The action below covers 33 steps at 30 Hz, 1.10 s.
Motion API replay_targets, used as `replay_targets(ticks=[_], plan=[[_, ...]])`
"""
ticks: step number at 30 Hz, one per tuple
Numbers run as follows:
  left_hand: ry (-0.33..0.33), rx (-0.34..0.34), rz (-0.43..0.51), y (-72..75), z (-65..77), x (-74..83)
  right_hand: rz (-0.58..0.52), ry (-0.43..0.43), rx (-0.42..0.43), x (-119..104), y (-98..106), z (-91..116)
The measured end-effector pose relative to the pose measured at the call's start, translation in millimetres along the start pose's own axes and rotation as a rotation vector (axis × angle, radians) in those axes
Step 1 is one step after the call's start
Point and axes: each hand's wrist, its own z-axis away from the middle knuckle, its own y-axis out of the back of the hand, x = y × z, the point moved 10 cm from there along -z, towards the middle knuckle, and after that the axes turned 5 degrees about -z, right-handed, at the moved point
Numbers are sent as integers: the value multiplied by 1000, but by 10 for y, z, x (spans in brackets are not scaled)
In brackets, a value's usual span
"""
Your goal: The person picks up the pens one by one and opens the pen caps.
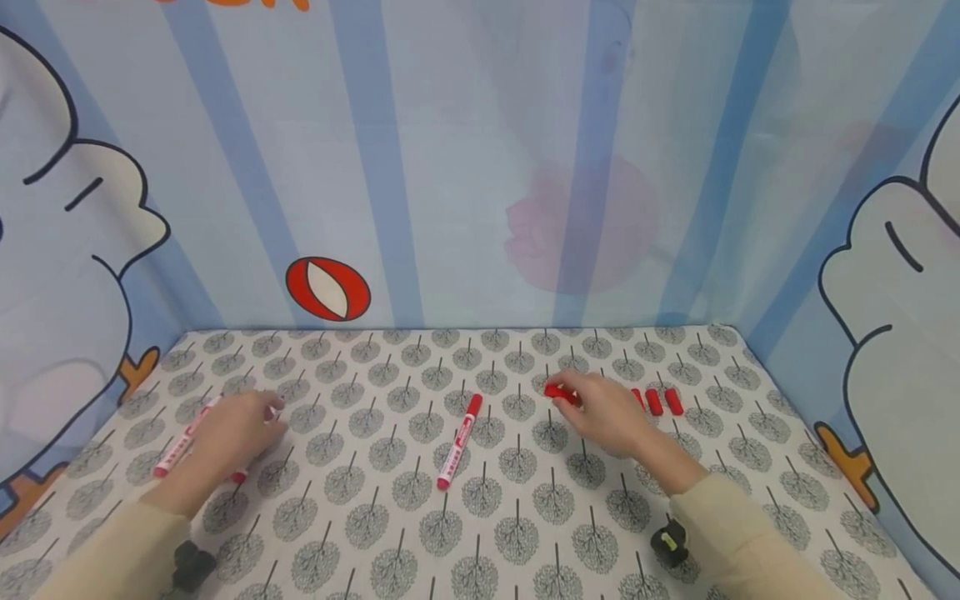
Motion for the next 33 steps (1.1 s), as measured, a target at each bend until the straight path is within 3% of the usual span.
replay_targets(ticks=[17,33], plan=[[-100,77,39,2,-69,320,36,-29,71,126,165,37],[-199,137,1,-60,-77,664,26,-67,87,335,287,101]])
